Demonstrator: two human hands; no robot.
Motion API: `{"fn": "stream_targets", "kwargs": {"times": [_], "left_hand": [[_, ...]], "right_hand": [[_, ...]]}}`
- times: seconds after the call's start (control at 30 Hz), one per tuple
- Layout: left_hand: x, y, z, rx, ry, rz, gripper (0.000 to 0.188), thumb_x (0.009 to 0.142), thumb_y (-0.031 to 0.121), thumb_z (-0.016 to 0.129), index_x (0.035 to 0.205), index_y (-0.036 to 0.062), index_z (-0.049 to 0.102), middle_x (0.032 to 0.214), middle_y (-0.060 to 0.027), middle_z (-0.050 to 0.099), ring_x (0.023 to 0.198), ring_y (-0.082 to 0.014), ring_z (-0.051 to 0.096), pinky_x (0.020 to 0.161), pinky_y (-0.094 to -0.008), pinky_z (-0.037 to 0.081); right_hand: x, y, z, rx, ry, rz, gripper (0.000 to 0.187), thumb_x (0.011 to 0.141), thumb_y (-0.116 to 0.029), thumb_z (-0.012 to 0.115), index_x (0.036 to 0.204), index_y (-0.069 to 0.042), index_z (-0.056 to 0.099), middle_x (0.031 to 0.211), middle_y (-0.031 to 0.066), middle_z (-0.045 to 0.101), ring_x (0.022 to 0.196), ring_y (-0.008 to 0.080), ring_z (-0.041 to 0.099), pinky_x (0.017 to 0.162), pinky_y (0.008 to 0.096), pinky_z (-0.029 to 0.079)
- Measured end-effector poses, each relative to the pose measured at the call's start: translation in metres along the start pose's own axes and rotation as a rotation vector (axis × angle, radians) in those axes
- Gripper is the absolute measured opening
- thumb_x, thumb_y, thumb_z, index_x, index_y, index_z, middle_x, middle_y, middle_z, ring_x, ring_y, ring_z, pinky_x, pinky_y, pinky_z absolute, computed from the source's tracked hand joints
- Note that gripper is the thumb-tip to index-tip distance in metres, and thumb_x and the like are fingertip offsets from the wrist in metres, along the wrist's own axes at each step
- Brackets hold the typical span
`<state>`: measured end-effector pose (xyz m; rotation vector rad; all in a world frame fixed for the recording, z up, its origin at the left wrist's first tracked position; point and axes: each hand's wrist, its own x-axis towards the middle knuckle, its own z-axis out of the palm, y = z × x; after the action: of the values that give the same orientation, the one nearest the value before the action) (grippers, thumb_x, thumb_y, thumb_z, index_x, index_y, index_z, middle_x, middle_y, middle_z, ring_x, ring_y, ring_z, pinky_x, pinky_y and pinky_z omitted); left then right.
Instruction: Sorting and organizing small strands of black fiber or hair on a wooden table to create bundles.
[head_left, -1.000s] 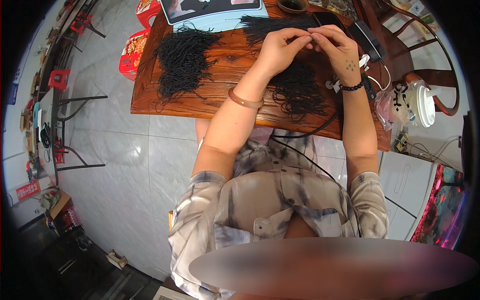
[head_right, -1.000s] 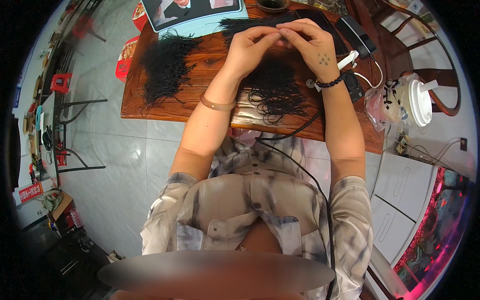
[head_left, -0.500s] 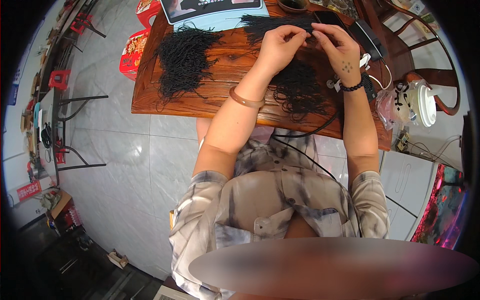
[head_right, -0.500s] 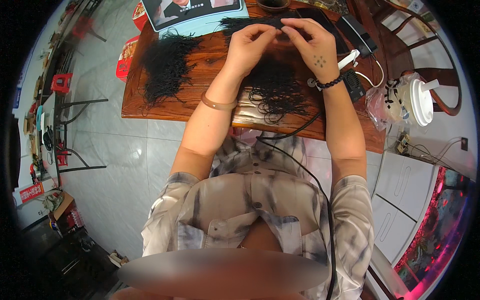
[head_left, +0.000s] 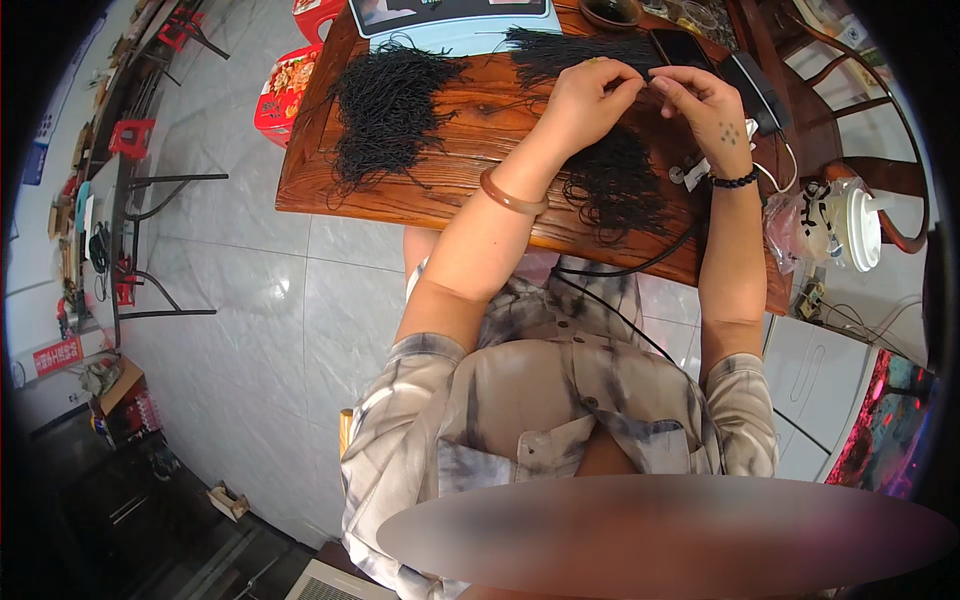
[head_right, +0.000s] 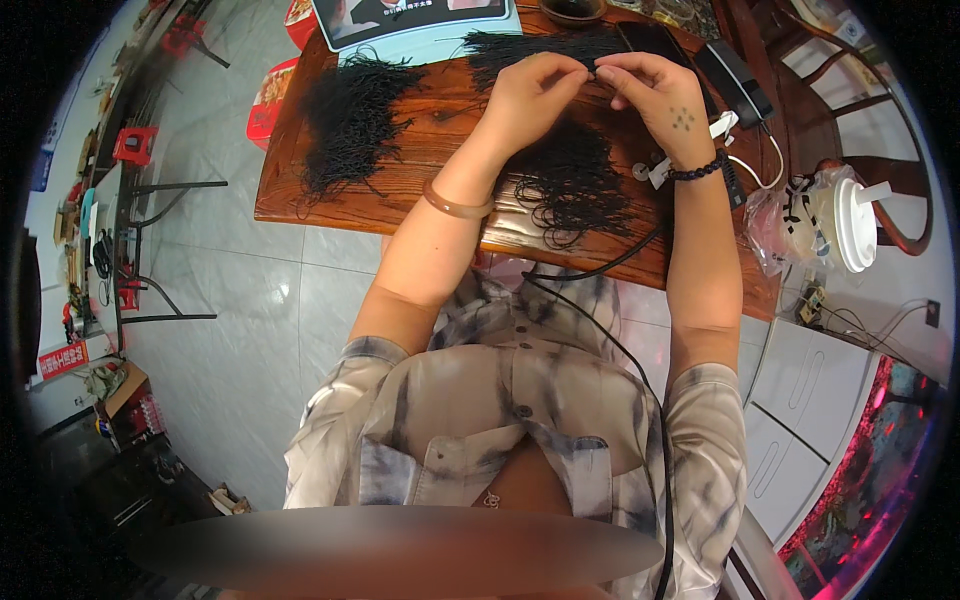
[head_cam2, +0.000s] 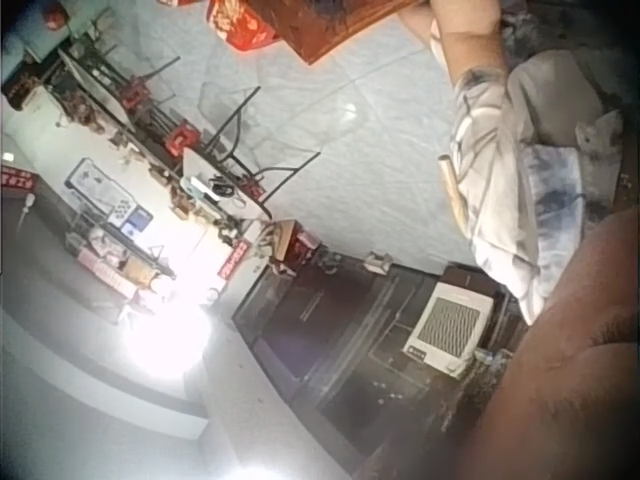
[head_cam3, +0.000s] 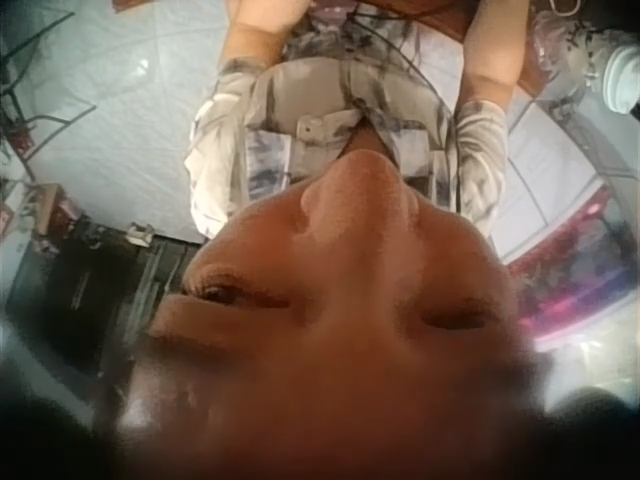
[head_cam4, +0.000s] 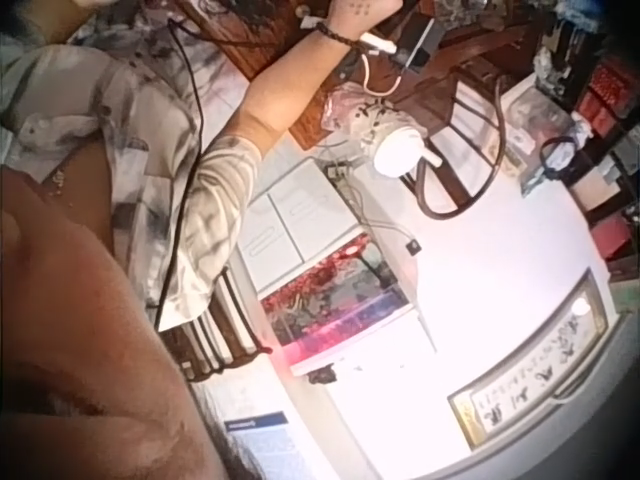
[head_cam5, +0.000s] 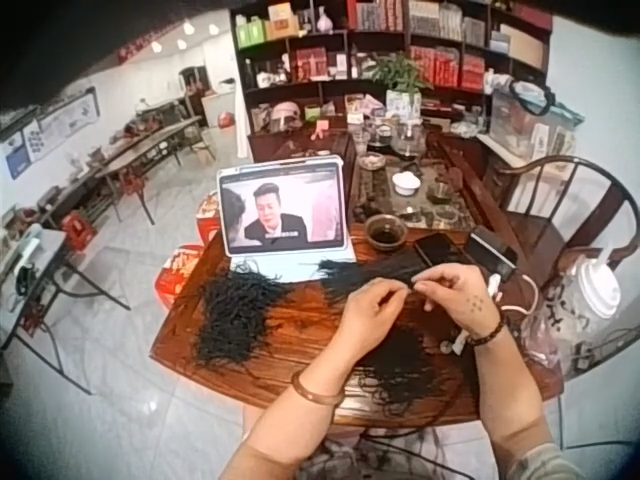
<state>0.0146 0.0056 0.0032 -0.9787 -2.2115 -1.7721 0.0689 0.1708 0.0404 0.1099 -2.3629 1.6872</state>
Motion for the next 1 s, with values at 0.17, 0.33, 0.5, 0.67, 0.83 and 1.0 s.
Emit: {"fn": "stream_targets", "kwargs": {"times": [0.17,0.33,0.5,0.67,0.83,1.0], "left_hand": [[0.0004,0.0010,0.0007,-0.035,-0.024,0.002,0.016,0.081,0.016,0.063,0.089,0.0023,0.064,0.084,-0.0080,0.064,0.075,-0.0158,0.060,0.069,-0.0263,0.047],[0.0001,0.0007,0.0005,-0.045,-0.060,-0.008,0.016,0.081,0.016,0.063,0.089,0.0023,0.064,0.084,-0.0080,0.064,0.076,-0.0151,0.060,0.069,-0.0261,0.047],[-0.0006,0.0012,-0.0003,-0.059,-0.086,-0.009,0.016,0.081,0.016,0.063,0.090,0.0022,0.064,0.083,-0.0079,0.063,0.075,-0.0146,0.060,0.069,-0.0259,0.048],[0.0014,0.0052,0.0030,-0.095,-0.090,-0.030,0.018,0.081,0.016,0.063,0.091,0.0015,0.065,0.084,-0.0079,0.065,0.076,-0.0134,0.060,0.069,-0.0254,0.048],[-0.0005,0.0028,-0.0014,-0.132,-0.081,-0.107,0.019,0.081,0.017,0.064,0.092,0.0011,0.065,0.085,-0.0078,0.066,0.077,-0.0119,0.060,0.070,-0.0244,0.048],[0.0002,0.0013,-0.0006,-0.155,-0.073,-0.133,0.019,0.081,0.017,0.064,0.091,0.0006,0.065,0.086,-0.0070,0.066,0.077,-0.0110,0.060,0.071,-0.0236,0.048]], "right_hand": [[0.0007,0.0029,-0.0003,0.051,-0.004,-0.013,0.017,0.082,-0.012,0.063,0.094,-0.001,0.065,0.080,0.0012,0.063,0.063,0.0055,0.053,0.058,0.0176,0.045],[0.0012,0.0013,-0.0024,0.081,-0.041,0.034,0.016,0.082,-0.013,0.064,0.093,-0.002,0.065,0.081,0.0007,0.063,0.065,0.0053,0.053,0.060,0.0179,0.045],[0.0013,0.0013,-0.0028,0.152,-0.072,0.088,0.016,0.082,-0.014,0.064,0.093,-0.002,0.065,0.083,0.0005,0.063,0.066,0.0055,0.053,0.061,0.0181,0.044],[-0.0007,0.0006,-0.0072,0.141,-0.054,0.086,0.017,0.081,-0.014,0.064,0.093,-0.002,0.065,0.083,0.0005,0.063,0.066,0.0055,0.052,0.060,0.0182,0.044],[0.0013,0.0017,0.0002,0.160,-0.062,0.037,0.016,0.082,-0.013,0.064,0.093,-0.002,0.065,0.081,0.0000,0.062,0.065,0.0050,0.052,0.060,0.0181,0.044],[0.0007,0.0027,0.0007,0.057,-0.049,-0.021,0.015,0.082,-0.012,0.063,0.093,-0.002,0.065,0.081,0.0000,0.062,0.068,0.0060,0.054,0.061,0.0188,0.045]]}}
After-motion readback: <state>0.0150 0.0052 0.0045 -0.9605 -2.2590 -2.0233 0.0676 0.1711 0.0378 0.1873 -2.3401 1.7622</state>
